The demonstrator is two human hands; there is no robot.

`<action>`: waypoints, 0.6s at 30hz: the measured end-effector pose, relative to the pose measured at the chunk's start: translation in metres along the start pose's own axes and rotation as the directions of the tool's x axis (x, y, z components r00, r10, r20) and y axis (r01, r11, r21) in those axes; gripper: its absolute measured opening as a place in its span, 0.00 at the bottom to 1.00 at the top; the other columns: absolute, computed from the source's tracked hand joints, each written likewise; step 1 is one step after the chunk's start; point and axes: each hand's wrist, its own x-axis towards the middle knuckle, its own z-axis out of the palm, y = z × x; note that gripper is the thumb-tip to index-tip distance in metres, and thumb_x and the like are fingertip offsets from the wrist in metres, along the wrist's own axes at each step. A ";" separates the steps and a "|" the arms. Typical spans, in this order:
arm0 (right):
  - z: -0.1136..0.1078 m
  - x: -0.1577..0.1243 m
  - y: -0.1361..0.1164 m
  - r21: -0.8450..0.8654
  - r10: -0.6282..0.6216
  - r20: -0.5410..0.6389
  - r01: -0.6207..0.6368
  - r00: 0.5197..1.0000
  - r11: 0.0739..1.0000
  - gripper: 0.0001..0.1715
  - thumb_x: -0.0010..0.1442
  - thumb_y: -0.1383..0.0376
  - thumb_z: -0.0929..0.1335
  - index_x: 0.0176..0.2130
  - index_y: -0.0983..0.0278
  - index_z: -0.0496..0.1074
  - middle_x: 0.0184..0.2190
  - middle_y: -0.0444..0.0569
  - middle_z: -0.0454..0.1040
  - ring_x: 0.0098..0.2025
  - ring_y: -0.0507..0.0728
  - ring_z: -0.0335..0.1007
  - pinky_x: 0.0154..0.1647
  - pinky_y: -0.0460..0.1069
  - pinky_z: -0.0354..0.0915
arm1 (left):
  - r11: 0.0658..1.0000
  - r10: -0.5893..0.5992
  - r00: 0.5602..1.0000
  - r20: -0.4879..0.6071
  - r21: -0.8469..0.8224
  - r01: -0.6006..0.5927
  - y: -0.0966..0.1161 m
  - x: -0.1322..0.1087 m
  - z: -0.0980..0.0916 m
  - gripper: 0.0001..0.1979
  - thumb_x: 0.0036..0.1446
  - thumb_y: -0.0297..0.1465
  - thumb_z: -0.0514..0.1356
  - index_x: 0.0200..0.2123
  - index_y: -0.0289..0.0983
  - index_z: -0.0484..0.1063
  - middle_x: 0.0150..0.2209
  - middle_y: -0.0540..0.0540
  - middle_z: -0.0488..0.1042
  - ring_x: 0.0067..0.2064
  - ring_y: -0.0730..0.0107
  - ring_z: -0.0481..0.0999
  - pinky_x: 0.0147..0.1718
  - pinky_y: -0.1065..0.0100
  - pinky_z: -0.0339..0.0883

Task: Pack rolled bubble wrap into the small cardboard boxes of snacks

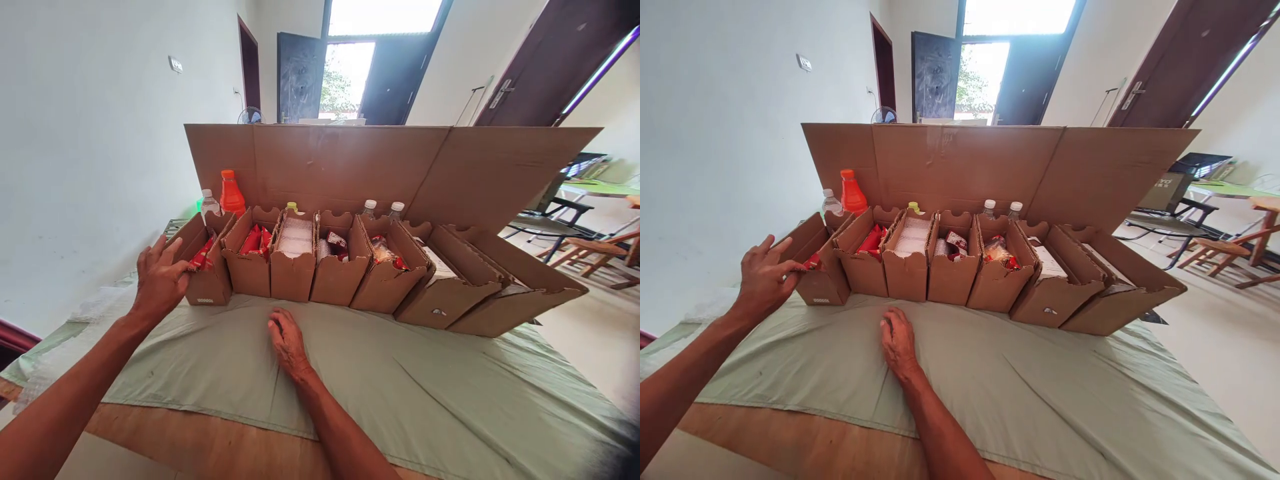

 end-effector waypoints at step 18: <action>-0.066 -0.027 -0.021 0.190 0.211 0.083 -0.223 0.974 0.956 0.18 0.61 0.58 0.66 0.44 0.64 0.79 0.38 0.50 0.82 0.40 0.59 0.77 0.42 0.53 0.72 | 0.981 0.123 0.952 -0.279 -0.111 -0.160 0.132 -0.039 -0.098 0.19 0.61 0.35 0.63 0.55 0.55 0.73 0.67 0.63 0.65 0.66 0.50 0.67 0.69 0.48 0.55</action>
